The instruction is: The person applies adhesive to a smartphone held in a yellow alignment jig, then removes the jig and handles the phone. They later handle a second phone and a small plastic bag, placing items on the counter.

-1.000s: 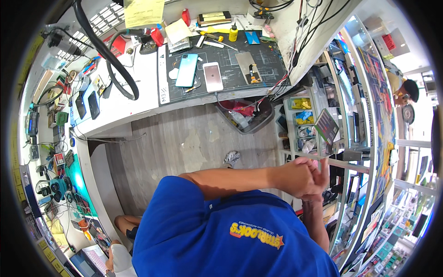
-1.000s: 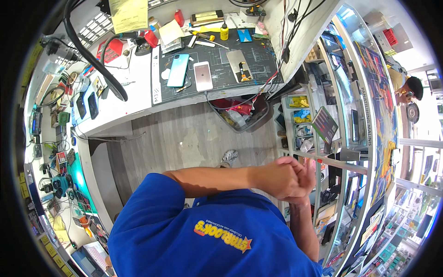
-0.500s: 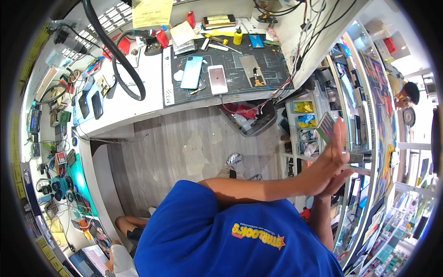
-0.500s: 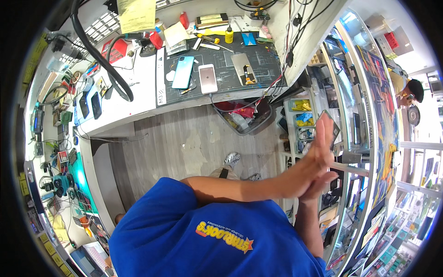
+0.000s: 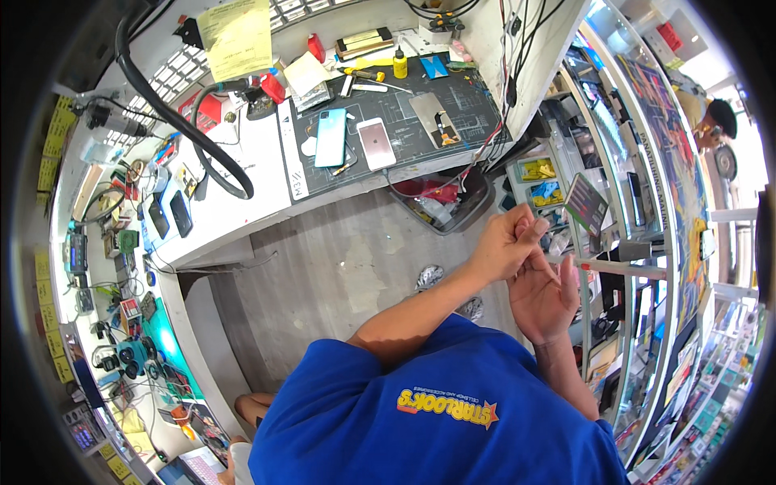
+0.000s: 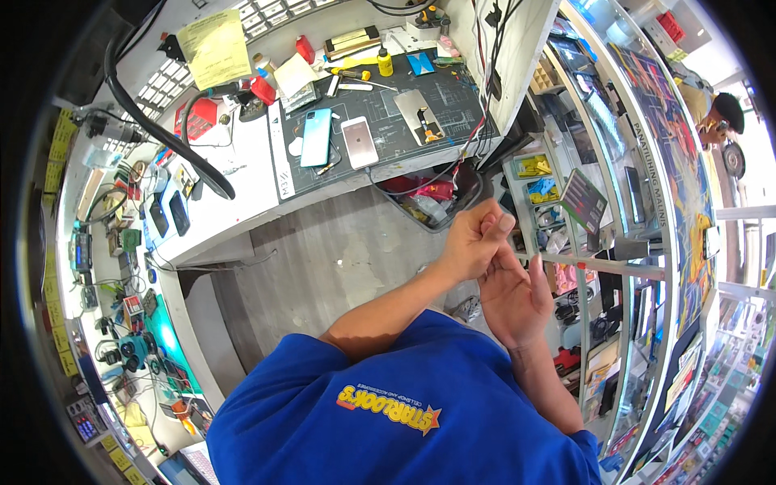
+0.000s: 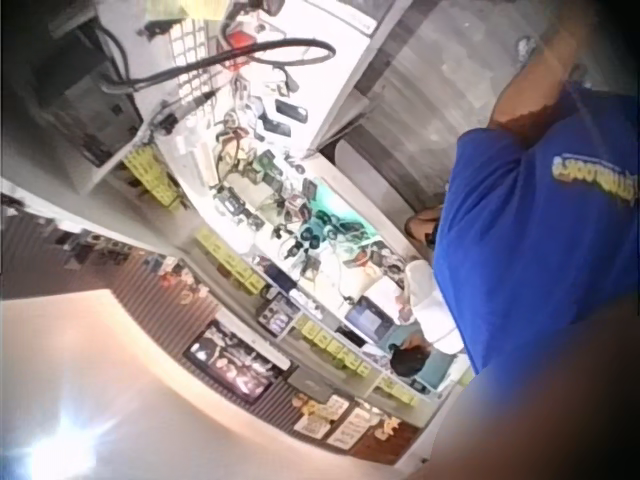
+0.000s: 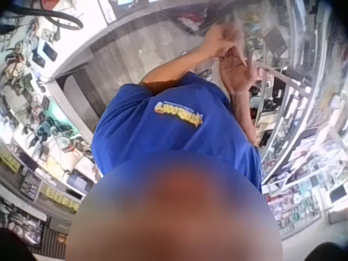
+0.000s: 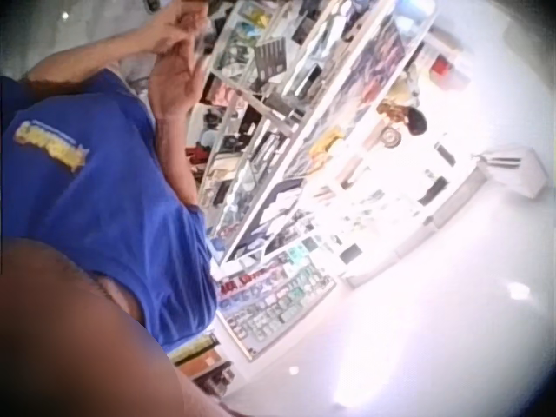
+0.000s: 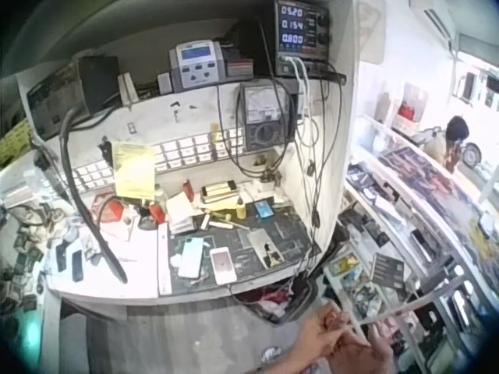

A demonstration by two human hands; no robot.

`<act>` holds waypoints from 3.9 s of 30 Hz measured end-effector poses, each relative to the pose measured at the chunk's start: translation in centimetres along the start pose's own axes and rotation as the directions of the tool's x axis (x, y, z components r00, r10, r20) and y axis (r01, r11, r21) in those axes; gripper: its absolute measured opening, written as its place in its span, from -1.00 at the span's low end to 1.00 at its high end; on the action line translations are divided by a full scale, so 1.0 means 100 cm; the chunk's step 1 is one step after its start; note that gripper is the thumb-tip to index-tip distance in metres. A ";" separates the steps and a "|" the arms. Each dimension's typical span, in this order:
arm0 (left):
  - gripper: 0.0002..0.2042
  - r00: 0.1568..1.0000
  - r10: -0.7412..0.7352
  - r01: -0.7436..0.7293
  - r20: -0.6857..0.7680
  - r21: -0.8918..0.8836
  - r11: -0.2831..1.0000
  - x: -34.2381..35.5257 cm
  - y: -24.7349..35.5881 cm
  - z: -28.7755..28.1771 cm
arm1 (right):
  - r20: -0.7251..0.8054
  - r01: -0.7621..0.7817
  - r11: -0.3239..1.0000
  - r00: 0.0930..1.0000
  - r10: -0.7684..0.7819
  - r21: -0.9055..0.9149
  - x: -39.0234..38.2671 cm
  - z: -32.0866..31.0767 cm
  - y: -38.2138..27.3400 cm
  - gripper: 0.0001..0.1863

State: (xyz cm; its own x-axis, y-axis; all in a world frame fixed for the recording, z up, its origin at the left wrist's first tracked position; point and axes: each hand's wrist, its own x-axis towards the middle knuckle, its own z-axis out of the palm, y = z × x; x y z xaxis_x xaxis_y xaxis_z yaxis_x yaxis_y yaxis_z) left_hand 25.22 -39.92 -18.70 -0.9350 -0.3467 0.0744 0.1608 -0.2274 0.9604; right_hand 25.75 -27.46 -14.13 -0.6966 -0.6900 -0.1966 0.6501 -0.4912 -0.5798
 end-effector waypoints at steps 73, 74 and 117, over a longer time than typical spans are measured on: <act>-0.10 0.279 -0.060 -0.866 0.958 0.278 0.415 0.083 -0.026 0.629 | -0.366 0.353 0.281 -0.201 -0.909 -0.892 -0.486 -0.258 -0.243 -0.68; -0.02 0.249 -0.154 -0.883 0.956 0.289 0.371 0.084 -0.032 0.643 | -0.364 0.350 0.289 -0.171 -0.916 -0.891 -0.487 -0.260 -0.243 -0.69; -0.45 0.383 -0.187 -0.856 0.905 0.424 0.298 0.054 0.030 0.544 | -0.160 -0.081 0.158 0.025 -0.987 -0.984 -0.606 -0.246 -0.295 -0.71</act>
State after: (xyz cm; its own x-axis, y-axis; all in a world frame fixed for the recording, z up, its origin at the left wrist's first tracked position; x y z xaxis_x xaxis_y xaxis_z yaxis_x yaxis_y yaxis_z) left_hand 3.49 7.00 -0.83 -0.6741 0.7329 0.0919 0.7139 0.6144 0.3359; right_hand 41.33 41.92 -4.54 -0.7075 0.5528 0.4404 -0.1396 0.5016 -0.8538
